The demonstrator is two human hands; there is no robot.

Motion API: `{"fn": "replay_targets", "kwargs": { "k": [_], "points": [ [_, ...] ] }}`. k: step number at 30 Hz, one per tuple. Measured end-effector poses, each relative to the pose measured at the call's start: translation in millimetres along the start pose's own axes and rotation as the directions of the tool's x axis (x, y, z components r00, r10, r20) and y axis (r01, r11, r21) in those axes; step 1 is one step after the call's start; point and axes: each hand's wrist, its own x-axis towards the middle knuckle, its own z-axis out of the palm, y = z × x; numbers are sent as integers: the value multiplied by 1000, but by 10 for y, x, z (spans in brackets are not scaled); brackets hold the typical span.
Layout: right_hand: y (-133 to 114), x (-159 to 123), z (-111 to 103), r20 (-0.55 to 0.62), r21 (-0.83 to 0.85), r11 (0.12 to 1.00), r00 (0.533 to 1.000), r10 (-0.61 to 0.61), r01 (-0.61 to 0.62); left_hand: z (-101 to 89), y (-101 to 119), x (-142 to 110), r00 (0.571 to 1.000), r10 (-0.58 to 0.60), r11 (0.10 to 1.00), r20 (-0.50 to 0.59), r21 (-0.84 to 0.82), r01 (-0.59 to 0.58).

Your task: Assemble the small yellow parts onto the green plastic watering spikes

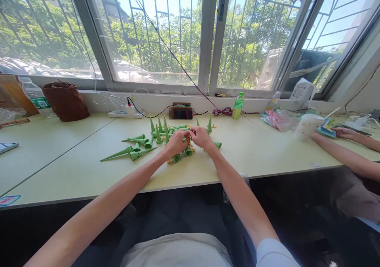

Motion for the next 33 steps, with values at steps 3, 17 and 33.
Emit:
{"fn": "replay_targets", "kwargs": {
  "k": [3,17,33],
  "points": [
    [3,0,1,0,8,1000,1000,-1,1,2,0,-2,1000,9,1000,-8,-9,-9],
    [-47,-36,-42,5,-4,1000,1000,-9,9,44,-21,7,1000,-2,1000,-7,-1,2],
    [-3,-6,11,-69,21,1000,997,22,-21,70,-64,30,1000,21,1000,16,-18,-20]
  ]
}}
